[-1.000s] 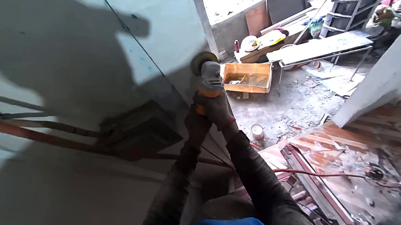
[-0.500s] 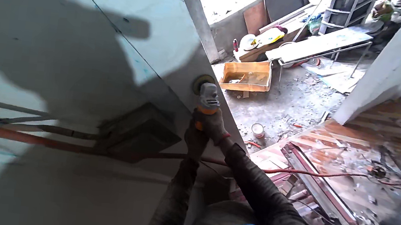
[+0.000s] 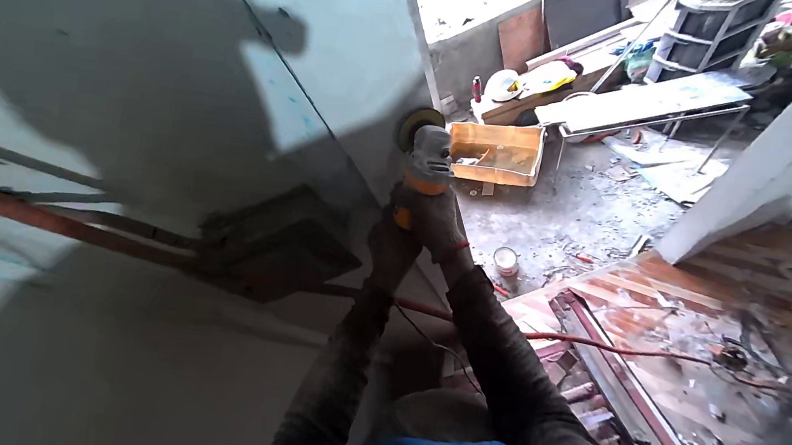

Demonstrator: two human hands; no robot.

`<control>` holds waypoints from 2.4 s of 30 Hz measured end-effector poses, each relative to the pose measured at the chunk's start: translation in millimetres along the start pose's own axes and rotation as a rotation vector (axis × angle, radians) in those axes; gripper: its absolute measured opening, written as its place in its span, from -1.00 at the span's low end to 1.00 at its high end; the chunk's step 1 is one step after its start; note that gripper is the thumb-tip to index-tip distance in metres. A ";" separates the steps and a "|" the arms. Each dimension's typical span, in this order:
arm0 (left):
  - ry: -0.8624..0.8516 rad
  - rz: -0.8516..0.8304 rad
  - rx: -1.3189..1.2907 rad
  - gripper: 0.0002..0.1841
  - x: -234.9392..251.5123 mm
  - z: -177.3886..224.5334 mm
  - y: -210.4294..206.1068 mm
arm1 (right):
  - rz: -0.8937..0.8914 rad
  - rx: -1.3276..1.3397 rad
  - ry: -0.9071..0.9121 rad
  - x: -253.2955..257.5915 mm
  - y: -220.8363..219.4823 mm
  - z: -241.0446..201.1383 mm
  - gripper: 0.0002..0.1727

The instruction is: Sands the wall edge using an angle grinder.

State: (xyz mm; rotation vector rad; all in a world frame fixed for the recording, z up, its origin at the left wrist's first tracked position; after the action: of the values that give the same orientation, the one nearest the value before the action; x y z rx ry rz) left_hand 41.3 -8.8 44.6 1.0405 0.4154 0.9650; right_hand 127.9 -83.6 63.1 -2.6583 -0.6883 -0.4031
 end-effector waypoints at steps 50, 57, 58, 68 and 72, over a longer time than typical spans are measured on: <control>-0.021 -0.016 -0.246 -0.31 1.4 -8.1 -42.9 | -0.005 -0.122 0.048 7.0 12.0 34.2 -0.43; -0.094 0.164 -0.658 -0.33 -13.3 -48.9 -68.4 | -0.277 -0.308 0.040 -10.0 -18.2 28.0 -0.36; -0.089 0.167 -0.691 -0.34 -14.0 -48.8 -68.6 | -0.300 -0.341 0.041 -9.6 -19.4 25.6 -0.34; -0.038 0.070 -0.392 -0.29 6.5 -15.7 -32.5 | -0.094 -0.151 0.126 6.7 -9.1 11.8 -0.50; -0.079 0.132 -0.577 -0.38 -1.5 -3.9 -28.4 | -0.213 -0.360 0.100 14.7 -11.0 -2.0 -0.49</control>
State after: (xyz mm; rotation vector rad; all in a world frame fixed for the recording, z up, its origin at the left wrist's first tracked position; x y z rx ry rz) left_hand 51.1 -12.6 17.9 0.5801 -0.0079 1.0721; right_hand 134.3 -69.5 73.2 -2.8774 -0.9486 -0.7798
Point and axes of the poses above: each hand's wrist, its own x-axis towards the middle knuckle, its own y-axis out of the back of the hand, z = x × y, the point moved 4 cm from there along x, towards the middle knuckle, and after that the axes turned 10 degrees about y, right-handed, at the moved point
